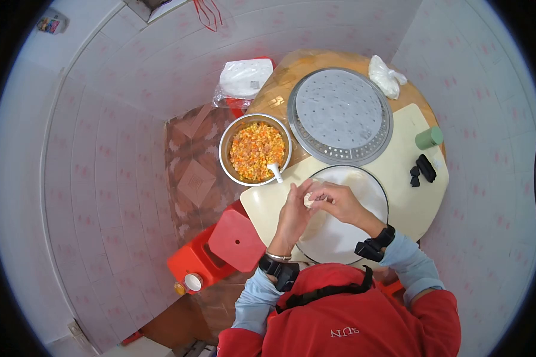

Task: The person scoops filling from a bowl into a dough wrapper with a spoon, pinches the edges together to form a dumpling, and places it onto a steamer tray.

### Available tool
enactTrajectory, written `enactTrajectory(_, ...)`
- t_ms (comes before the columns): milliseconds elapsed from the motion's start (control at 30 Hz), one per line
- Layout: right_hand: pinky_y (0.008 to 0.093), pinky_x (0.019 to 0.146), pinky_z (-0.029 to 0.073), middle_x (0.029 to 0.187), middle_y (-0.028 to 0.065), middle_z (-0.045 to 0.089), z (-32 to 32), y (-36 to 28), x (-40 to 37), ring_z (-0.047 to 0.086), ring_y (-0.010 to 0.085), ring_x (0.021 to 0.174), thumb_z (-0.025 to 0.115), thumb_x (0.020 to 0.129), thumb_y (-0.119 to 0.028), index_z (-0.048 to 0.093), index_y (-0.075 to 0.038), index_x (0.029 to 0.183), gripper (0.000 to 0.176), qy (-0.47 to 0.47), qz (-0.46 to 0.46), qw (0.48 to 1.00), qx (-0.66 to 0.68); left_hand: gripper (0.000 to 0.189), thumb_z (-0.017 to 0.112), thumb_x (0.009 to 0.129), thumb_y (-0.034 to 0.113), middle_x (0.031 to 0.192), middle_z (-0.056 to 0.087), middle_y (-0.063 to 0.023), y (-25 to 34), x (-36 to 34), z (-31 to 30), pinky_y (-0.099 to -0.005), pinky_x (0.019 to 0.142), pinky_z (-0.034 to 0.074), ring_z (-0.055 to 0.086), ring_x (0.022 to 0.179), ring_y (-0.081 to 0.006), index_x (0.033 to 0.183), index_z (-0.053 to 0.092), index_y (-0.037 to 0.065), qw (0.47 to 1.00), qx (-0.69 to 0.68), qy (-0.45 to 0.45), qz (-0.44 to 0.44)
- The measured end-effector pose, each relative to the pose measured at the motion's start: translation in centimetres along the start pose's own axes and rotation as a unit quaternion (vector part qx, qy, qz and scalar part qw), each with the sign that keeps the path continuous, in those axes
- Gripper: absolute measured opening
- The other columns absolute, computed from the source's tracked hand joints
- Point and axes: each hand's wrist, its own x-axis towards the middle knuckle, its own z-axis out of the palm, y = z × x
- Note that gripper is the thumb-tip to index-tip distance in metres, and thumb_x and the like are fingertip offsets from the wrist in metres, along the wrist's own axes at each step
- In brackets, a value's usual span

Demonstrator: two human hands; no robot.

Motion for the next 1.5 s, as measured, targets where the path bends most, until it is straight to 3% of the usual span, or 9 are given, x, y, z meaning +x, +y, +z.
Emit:
enactTrajectory(133, 0.0304, 0.067, 0.048, 0.085, 0.0094, 0.060, 0.7, -0.6, -0.2, 0.060, 0.0221, 0.077, 0.063, 0.079, -0.009, 0.061, -0.003, 0.090, 0.013, 0.039, -0.096, 0.992, -0.072, 0.049, 0.029, 0.099, 0.035, 0.125, 0.047, -0.0127, -0.6, 0.5, 1.0, -0.0333, 0.095, 0.039, 0.047, 0.112, -0.0212, 0.131, 0.035, -0.001, 0.998, -0.060, 0.000, -0.016)
enactTrajectory(267, 0.0337, 0.071, 0.048, 0.085, 0.0100, 0.060, 1.1, -1.8, -0.6, 0.059, 0.0278, 0.080, 0.063, 0.077, -0.006, 0.060, -0.003, 0.090, 0.014, 0.108, -0.131, 0.977, -0.128, 0.042, 0.030, 0.099, 0.026, 0.126, 0.047, -0.0160, -1.1, 0.0, 1.9, -0.0339, 0.098, 0.037, 0.045, 0.117, -0.0235, 0.130, 0.036, -0.002, 0.995, -0.079, 0.015, 0.062)
enactTrajectory(600, 0.0330, 0.067, 0.049, 0.082, 0.0101, 0.059, 2.5, -2.2, -1.0, 0.059, 0.0258, 0.077, 0.064, 0.074, -0.003, 0.059, -0.001, 0.084, 0.011, 0.133, -0.192, 0.959, -0.160, 0.040, 0.030, 0.098, 0.023, 0.127, 0.044, -0.0182, -1.8, -1.5, 2.8, -0.0373, 0.106, 0.028, 0.037, 0.126, -0.0280, 0.127, 0.038, -0.004, 0.973, -0.123, 0.005, 0.195)
enactTrajectory(933, 0.0331, 0.067, 0.050, 0.083, 0.0093, 0.058, 2.3, -2.4, -0.7, 0.059, 0.0256, 0.078, 0.064, 0.073, -0.004, 0.058, -0.001, 0.084, 0.013, 0.096, -0.241, 0.945, -0.202, 0.039, 0.031, 0.098, 0.027, 0.124, 0.047, -0.0166, -1.4, -2.1, 2.2, -0.0380, 0.106, 0.028, 0.039, 0.123, -0.0272, 0.123, 0.041, -0.001, 0.970, -0.159, -0.007, 0.186)
enactTrajectory(1100, 0.0338, 0.068, 0.050, 0.086, 0.0082, 0.058, 1.0, -2.5, 0.3, 0.059, 0.0244, 0.081, 0.064, 0.071, -0.007, 0.059, -0.003, 0.085, 0.015, 0.015, -0.334, 0.897, -0.288, 0.041, 0.031, 0.098, 0.032, 0.122, 0.049, -0.0134, -0.1, -2.2, -0.7, -0.0374, 0.093, 0.043, 0.049, 0.111, -0.0227, 0.122, 0.042, 0.001, 0.988, -0.142, -0.057, 0.007)
enactTrajectory(1167, 0.0335, 0.067, 0.050, 0.087, 0.0073, 0.058, 0.9, -2.9, 0.4, 0.059, 0.0239, 0.082, 0.065, 0.071, -0.008, 0.060, -0.005, 0.085, 0.015, 0.002, -0.342, 0.893, -0.293, 0.040, 0.032, 0.098, 0.031, 0.120, 0.049, -0.0121, -0.2, -2.3, -1.2, -0.0360, 0.090, 0.045, 0.050, 0.110, -0.0215, 0.122, 0.042, 0.001, 0.993, -0.109, -0.033, 0.007)
enactTrajectory(1300, 0.0330, 0.064, 0.049, 0.085, 0.0070, 0.059, 1.3, -3.6, -0.2, 0.058, 0.0231, 0.079, 0.066, 0.072, -0.009, 0.059, -0.005, 0.087, 0.017, 0.042, -0.301, 0.906, -0.293, 0.036, 0.034, 0.098, 0.029, 0.114, 0.051, -0.0099, -0.7, -2.3, -0.9, -0.0378, 0.088, 0.046, 0.048, 0.112, -0.0221, 0.123, 0.042, 0.004, 0.987, -0.129, 0.010, 0.093)
enactTrajectory(1367, 0.0314, 0.062, 0.048, 0.082, 0.0070, 0.059, 2.0, -2.8, -0.7, 0.058, 0.0215, 0.073, 0.067, 0.074, -0.010, 0.059, -0.005, 0.091, 0.020, 0.056, -0.198, 0.959, -0.197, 0.036, 0.034, 0.098, 0.029, 0.115, 0.051, -0.0099, -0.8, -2.5, -0.2, -0.0398, 0.089, 0.044, 0.046, 0.114, -0.0237, 0.124, 0.041, 0.005, 0.983, -0.135, 0.015, 0.126)
enactTrajectory(1500, 0.0292, 0.058, 0.047, 0.079, 0.0074, 0.059, 3.9, -3.5, -1.3, 0.058, 0.0189, 0.068, 0.068, 0.076, -0.010, 0.058, -0.004, 0.094, 0.021, 0.101, -0.097, 0.984, -0.110, 0.035, 0.036, 0.097, 0.026, 0.118, 0.049, -0.0102, -1.0, -2.4, 0.2, -0.0450, 0.095, 0.037, 0.039, 0.122, -0.0284, 0.127, 0.039, 0.007, 0.970, -0.149, 0.013, 0.189)
